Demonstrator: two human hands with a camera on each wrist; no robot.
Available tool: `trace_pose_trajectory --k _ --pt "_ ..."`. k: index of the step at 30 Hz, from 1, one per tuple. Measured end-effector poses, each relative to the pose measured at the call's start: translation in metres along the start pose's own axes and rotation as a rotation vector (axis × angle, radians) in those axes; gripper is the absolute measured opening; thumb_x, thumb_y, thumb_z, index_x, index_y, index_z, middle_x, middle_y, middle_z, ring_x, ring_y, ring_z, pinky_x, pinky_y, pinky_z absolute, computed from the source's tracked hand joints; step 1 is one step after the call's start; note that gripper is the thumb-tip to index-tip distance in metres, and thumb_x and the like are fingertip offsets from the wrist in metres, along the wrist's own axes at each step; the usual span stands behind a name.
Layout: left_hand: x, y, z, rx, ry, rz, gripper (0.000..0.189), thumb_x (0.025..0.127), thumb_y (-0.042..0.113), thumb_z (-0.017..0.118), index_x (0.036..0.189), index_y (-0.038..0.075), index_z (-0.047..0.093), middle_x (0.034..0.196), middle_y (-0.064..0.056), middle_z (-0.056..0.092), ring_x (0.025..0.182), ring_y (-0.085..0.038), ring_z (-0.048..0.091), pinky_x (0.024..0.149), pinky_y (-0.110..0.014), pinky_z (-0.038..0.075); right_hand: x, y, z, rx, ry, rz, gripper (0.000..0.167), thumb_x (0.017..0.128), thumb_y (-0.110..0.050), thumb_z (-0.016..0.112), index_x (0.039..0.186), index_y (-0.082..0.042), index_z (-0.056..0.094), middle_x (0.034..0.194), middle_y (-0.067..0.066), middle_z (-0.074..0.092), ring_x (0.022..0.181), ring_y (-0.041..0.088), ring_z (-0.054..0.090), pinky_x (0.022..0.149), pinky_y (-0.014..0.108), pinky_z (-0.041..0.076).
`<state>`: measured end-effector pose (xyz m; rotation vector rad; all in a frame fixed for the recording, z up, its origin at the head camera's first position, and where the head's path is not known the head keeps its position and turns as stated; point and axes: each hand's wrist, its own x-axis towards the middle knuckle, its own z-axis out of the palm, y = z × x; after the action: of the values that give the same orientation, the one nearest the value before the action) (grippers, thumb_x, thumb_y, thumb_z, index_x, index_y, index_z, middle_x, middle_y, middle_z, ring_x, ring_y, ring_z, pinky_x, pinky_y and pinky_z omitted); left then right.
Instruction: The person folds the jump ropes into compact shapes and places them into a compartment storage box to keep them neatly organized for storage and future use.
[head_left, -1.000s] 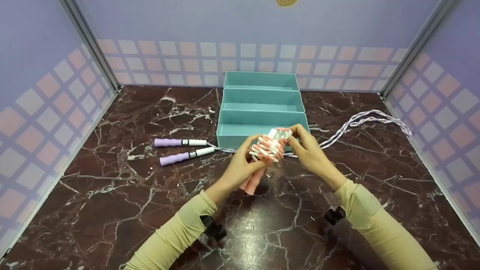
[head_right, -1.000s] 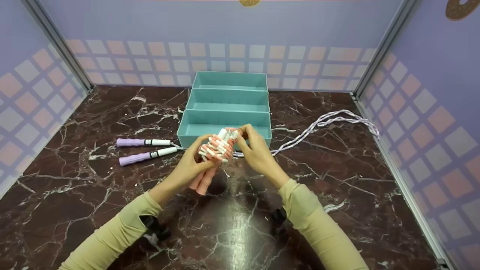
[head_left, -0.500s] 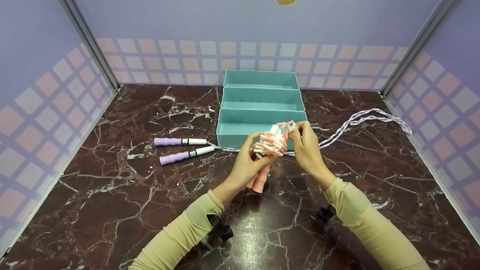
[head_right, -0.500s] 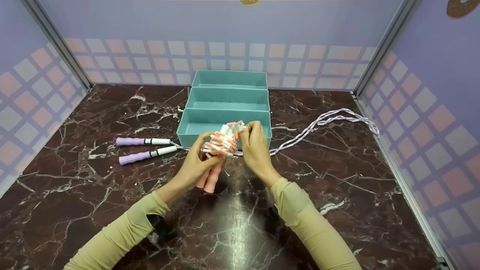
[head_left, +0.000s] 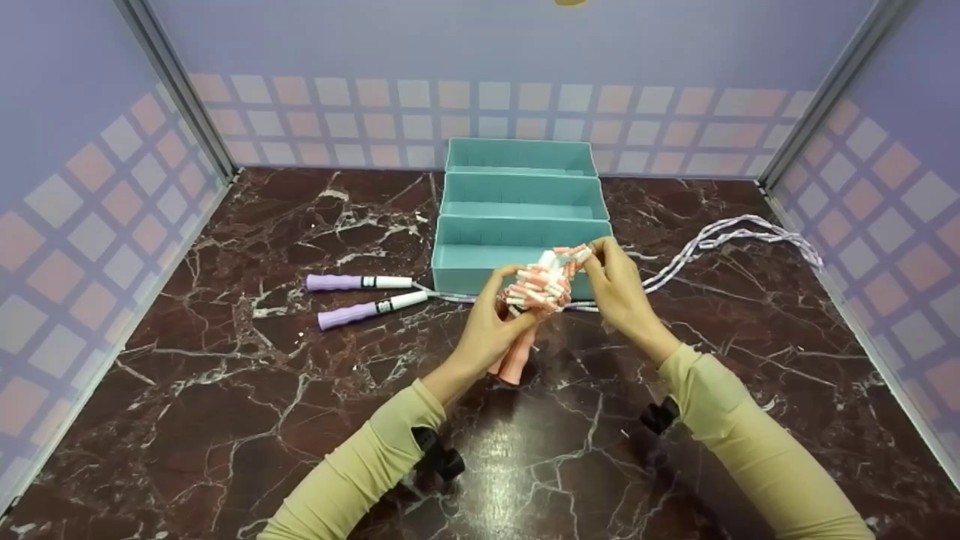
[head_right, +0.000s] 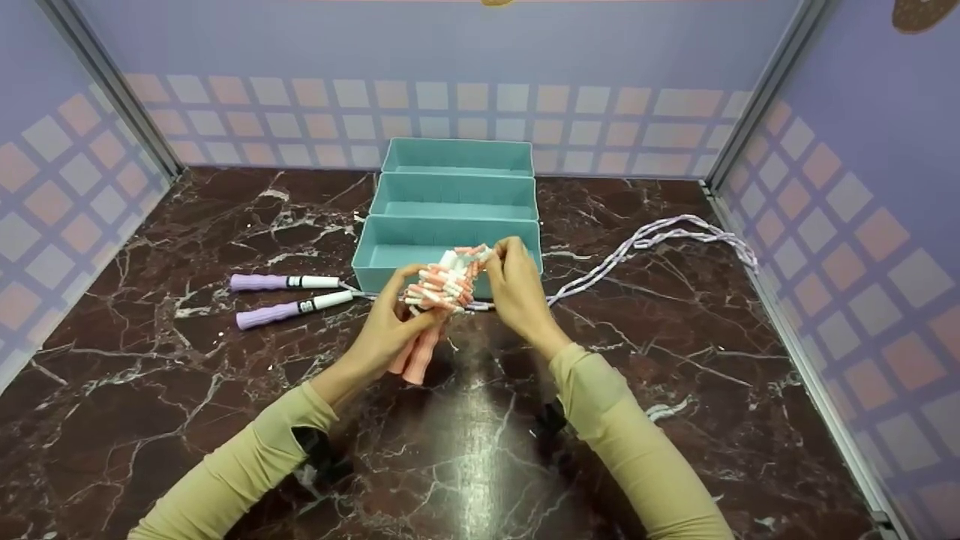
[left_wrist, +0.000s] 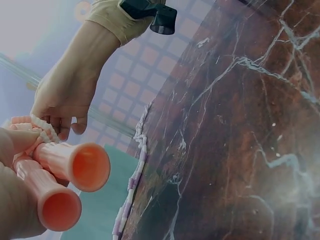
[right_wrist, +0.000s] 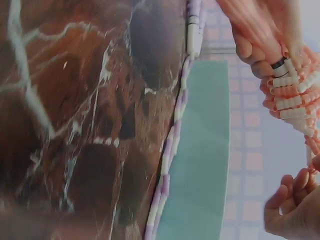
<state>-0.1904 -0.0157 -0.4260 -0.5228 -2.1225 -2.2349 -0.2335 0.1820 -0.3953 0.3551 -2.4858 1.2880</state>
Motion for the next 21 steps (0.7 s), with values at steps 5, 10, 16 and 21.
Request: trace_pose_trajectory --k 5,10,16,21 --pt "0.006 -0.001 -0.005 0.164 0.03 0.0 0.06 0.086 0.002 0.074 0.14 0.008 0.05 0.107 -0.017 0.067 0.074 -0.01 0.06 0.065 -0.021 0.052 -0.005 0.001 -0.002 -0.22 0.095 -0.283 0.006 0.098 -0.002 0.053 0.097 0.004 0.052 0.091 0.019 0.053 0.088 0.032 0.053 0.079 0.04 0.043" --pt "0.013 -0.002 -0.01 0.216 0.018 0.005 0.059 0.085 0.003 0.076 0.139 0.008 0.052 0.119 -0.018 0.066 0.079 -0.012 0.063 0.068 -0.024 0.056 -0.009 -0.004 -0.002 -0.431 0.214 -0.544 0.009 0.092 -0.002 0.061 0.093 0.002 0.053 0.087 0.018 0.053 0.081 0.034 0.049 0.07 0.043 0.042" --pt "0.023 0.001 -0.011 0.178 0.0 -0.018 0.059 0.083 0.0 0.074 0.139 0.007 0.053 0.116 -0.02 0.069 0.081 -0.013 0.064 0.072 -0.025 0.057 -0.009 -0.009 0.0 -0.529 0.255 -0.638 0.01 0.09 -0.003 0.064 0.093 0.002 0.055 0.088 0.018 0.054 0.08 0.035 0.049 0.066 0.044 0.039" --pt "0.028 0.002 -0.012 0.1 -0.033 -0.054 0.061 0.083 -0.003 0.07 0.141 0.008 0.051 0.118 -0.02 0.067 0.083 -0.014 0.065 0.073 -0.026 0.059 -0.006 -0.008 -0.003 -0.441 0.22 -0.572 0.008 0.094 -0.001 0.061 0.096 0.002 0.055 0.091 0.019 0.056 0.085 0.035 0.051 0.071 0.043 0.042"
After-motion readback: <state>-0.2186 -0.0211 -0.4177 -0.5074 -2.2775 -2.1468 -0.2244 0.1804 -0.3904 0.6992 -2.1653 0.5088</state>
